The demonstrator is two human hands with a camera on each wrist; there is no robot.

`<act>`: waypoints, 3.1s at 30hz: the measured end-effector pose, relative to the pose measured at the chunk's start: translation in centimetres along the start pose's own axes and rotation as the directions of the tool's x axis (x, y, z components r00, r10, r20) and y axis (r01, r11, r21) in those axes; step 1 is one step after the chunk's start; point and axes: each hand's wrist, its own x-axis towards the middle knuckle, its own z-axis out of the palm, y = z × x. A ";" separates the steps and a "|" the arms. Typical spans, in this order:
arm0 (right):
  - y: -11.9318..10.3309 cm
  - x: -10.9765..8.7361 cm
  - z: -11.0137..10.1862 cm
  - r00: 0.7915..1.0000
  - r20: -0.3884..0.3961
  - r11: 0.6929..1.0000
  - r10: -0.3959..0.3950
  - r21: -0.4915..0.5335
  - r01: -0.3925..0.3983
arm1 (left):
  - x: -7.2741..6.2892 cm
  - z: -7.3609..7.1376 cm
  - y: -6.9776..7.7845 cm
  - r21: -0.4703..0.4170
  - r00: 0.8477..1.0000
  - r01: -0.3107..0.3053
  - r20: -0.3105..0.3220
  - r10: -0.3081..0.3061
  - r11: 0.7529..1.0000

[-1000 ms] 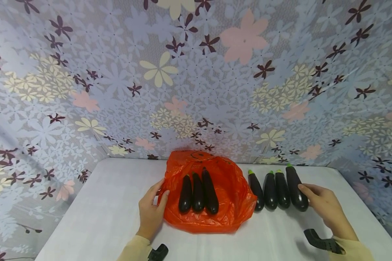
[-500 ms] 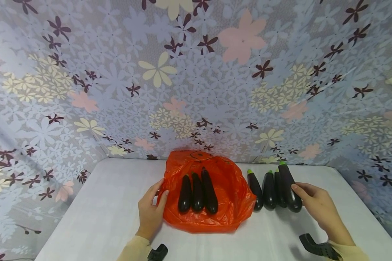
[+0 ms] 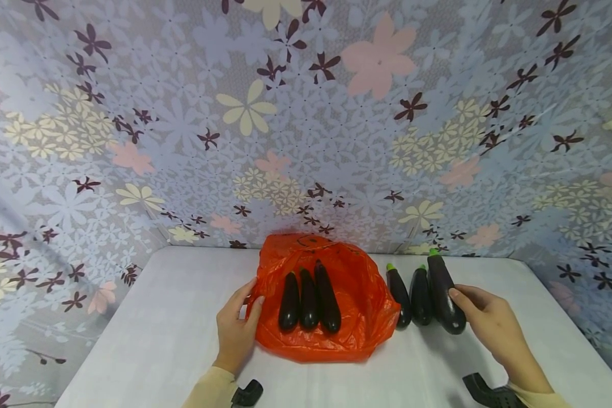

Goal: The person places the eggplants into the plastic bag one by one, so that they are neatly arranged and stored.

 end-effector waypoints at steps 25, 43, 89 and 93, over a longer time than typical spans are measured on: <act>-3.7 -2.8 0.5 0.997 0.032 0.998 -0.069 0.003 0.069 | 0.1 0.1 -0.2 -0.021 0.996 -0.086 -0.035 0.085 0.996; -6.0 -4.7 1.4 0.985 0.038 0.984 -0.168 0.058 0.166 | 0.0 0.2 -0.2 -0.013 0.998 -0.059 -0.022 0.059 0.998; -10.1 -4.2 5.5 0.946 0.111 0.951 -0.306 0.073 0.299 | 0.2 0.1 0.2 -0.030 0.998 -0.055 -0.020 0.054 0.998; -10.3 -3.9 5.8 0.937 0.120 0.945 -0.327 0.043 0.324 | 0.2 0.1 0.2 -0.029 0.998 -0.055 -0.022 0.054 0.998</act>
